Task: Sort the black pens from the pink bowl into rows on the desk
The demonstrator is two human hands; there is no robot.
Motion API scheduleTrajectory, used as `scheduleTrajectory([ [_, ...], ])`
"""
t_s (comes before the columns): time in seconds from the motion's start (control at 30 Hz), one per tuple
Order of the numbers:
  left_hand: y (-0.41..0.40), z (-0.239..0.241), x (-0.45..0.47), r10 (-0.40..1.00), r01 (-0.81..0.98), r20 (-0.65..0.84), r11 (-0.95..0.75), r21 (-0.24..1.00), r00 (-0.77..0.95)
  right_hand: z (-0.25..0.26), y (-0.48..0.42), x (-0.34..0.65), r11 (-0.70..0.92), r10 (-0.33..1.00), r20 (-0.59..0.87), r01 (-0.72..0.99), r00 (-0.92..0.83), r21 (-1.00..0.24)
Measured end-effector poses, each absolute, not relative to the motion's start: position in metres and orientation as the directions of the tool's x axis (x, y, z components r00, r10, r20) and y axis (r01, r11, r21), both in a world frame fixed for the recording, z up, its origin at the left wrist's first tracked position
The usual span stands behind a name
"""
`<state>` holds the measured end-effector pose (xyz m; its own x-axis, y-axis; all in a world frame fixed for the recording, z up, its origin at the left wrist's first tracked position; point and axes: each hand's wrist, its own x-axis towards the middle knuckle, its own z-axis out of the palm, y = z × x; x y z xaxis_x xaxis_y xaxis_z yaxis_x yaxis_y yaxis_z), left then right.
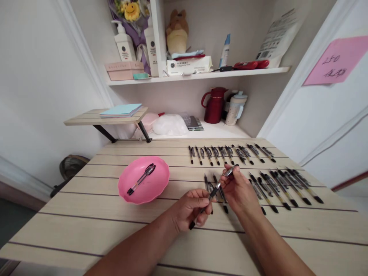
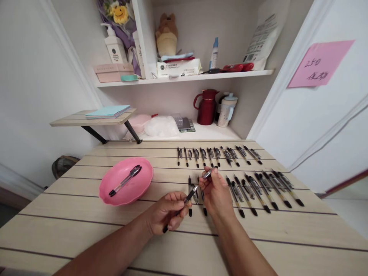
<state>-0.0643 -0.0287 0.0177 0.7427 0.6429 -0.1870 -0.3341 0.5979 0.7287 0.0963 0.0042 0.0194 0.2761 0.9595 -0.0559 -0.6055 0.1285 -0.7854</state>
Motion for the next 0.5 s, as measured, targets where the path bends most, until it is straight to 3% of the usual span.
scheduleTrajectory([
  [0.13,-0.025,0.016,-0.064,0.726,-0.421,-0.181,0.562,0.712,0.663,0.02,0.003,0.096,0.088,0.965,-0.073,-0.574,0.251,-0.814],
  [0.3,-0.016,0.016,-0.07,0.86,-0.563,-0.173,0.453,0.692,0.48,0.014,0.006,0.091,-0.003,0.97,-0.077,-0.303,0.231,-0.953],
  [0.43,-0.011,0.017,-0.073,0.915,-0.626,-0.182,0.382,0.68,0.36,0.012,0.004,0.093,0.028,0.977,0.058,0.149,0.205,-0.988],
  [0.5,-0.01,0.018,-0.075,0.928,-0.641,-0.175,0.355,0.681,0.328,0.017,-0.001,0.089,0.045,0.985,0.118,0.487,0.122,-0.872],
])
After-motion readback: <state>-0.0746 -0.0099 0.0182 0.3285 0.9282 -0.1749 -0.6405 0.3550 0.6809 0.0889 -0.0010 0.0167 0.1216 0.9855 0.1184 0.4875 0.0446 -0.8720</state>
